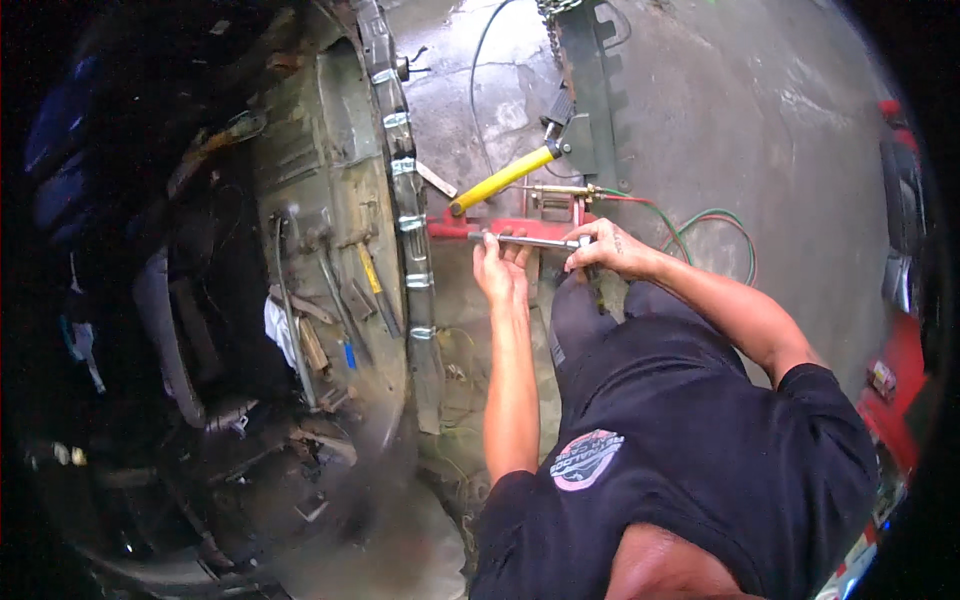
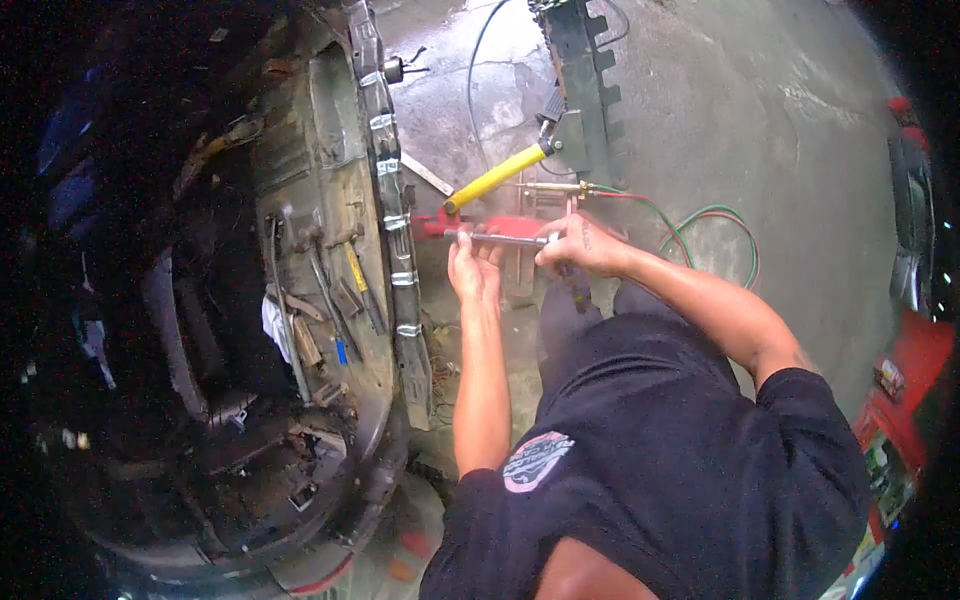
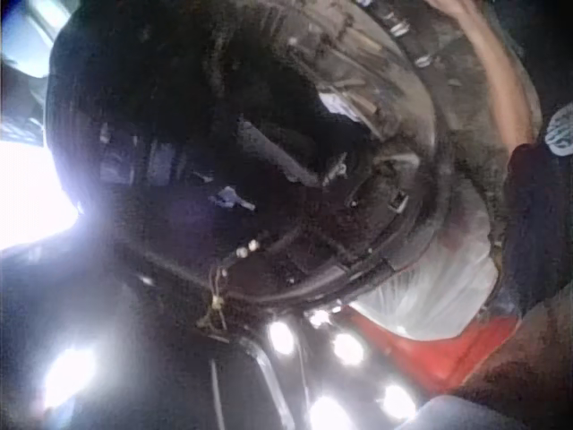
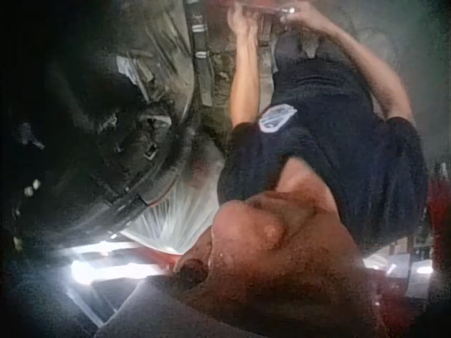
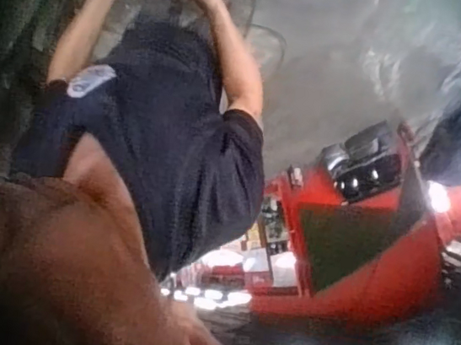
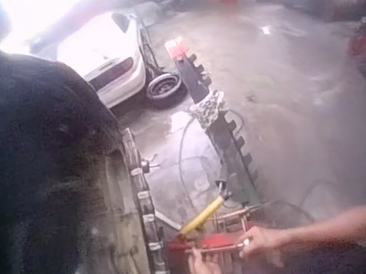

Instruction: The person uses a wrench, a hammer, and a metal block to straighten and tighten components on a damaged car chassis.

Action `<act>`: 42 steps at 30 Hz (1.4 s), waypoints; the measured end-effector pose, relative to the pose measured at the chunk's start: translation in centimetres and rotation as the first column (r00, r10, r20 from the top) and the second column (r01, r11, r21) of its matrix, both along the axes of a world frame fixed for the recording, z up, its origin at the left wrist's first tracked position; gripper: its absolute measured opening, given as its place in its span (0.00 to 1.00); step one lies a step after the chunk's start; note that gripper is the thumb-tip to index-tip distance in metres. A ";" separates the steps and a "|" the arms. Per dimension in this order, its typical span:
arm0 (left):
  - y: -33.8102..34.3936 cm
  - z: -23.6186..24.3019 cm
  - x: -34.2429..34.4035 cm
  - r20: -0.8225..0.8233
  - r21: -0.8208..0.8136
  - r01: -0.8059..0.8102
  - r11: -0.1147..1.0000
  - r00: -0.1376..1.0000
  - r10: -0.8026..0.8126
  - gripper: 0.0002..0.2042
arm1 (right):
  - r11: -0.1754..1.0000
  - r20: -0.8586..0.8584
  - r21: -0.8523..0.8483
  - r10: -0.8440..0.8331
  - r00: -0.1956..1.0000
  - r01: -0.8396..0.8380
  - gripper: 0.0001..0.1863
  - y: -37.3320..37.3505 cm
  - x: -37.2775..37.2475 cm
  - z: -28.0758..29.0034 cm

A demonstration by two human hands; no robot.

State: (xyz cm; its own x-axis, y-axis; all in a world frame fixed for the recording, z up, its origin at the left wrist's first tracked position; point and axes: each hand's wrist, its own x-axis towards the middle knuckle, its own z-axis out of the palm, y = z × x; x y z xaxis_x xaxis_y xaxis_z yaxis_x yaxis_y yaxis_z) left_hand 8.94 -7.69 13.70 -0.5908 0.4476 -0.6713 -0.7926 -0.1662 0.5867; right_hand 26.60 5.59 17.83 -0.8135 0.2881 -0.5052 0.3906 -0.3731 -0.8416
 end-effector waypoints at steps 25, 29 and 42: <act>5.2 -13.9 -12.6 -0.331 -0.116 -0.109 0.987 0.941 0.066 0.25 | 0.853 -0.137 -0.500 -0.245 0.960 0.146 0.15 3.0 -20.2 -20.8; 5.0 -14.3 -13.0 -0.295 -0.089 -0.137 0.987 0.950 0.105 0.21 | 0.922 -0.124 -0.348 -0.222 0.967 0.168 0.15 2.6 -20.1 -20.4; 4.6 -13.5 -13.5 -0.323 -0.070 -0.216 0.974 0.928 0.183 0.21 | 0.780 -0.040 -0.613 -0.188 0.981 0.125 0.12 3.3 -21.2 -19.6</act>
State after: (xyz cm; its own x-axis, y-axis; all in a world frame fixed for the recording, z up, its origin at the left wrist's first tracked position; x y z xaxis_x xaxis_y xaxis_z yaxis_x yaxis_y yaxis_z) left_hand -4.58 -3.07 0.18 -0.8481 0.2377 -0.4735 -0.5225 -0.2278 0.8216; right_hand 5.40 8.88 -1.81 -0.8367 0.0765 -0.5423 0.2129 -0.8669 -0.4508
